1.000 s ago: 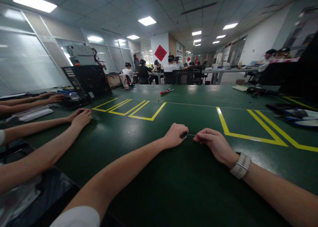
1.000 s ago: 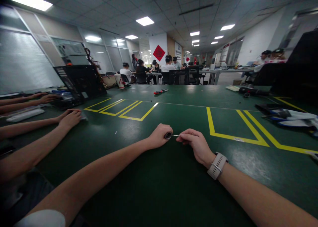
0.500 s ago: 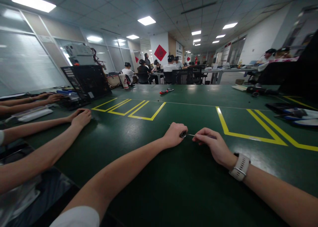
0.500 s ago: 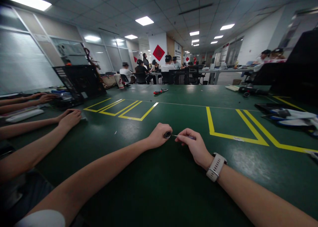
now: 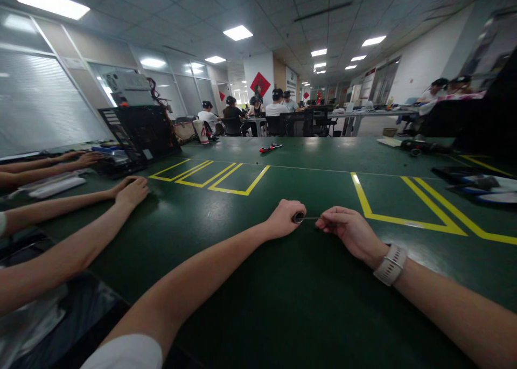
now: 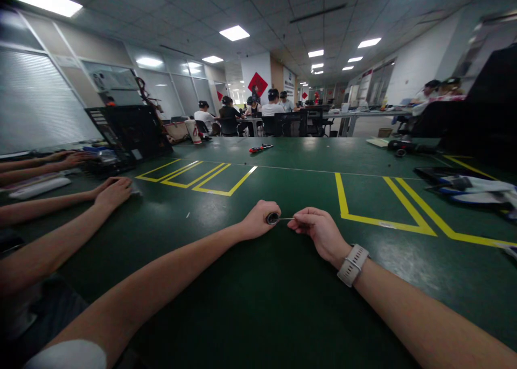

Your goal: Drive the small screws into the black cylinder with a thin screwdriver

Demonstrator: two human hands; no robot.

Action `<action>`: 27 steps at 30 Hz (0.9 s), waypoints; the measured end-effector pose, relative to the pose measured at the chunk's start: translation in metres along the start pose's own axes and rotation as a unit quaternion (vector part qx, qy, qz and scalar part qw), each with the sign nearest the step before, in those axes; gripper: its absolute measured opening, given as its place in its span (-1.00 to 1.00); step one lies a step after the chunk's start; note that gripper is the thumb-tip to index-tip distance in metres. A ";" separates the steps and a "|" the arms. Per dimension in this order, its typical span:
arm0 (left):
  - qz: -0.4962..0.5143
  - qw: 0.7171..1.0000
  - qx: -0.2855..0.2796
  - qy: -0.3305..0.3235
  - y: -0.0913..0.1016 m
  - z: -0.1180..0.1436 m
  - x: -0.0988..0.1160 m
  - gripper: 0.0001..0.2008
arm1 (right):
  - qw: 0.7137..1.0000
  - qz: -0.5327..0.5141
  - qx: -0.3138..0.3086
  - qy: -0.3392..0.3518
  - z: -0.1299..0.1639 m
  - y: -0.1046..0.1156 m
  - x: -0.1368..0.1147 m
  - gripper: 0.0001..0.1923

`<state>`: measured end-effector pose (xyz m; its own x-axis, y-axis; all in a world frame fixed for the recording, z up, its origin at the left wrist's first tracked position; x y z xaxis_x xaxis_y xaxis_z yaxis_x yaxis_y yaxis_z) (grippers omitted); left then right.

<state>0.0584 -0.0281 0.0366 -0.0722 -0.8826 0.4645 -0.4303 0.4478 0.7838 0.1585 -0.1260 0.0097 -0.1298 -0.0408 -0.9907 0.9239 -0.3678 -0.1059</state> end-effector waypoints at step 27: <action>0.093 0.985 0.068 0.129 0.006 0.004 -0.014 -0.77 | 0.989 0.033 0.114 0.087 0.004 0.014 -0.006 -0.90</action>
<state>0.0536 -0.0136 0.0332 0.0620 -0.7128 0.6987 -0.5492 0.5601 0.6202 0.1703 -0.1347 0.0143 0.0103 0.0809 -0.9967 0.8209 -0.5698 -0.0377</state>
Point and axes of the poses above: each hand's wrist, its own z-axis away from the middle knuckle, its own y-axis out of the back of the hand, x = y × z, the point moved 6 cm from there along -z, towards the middle knuckle, and after that the axes turned 13 degrees about z, right-handed, at the moved point
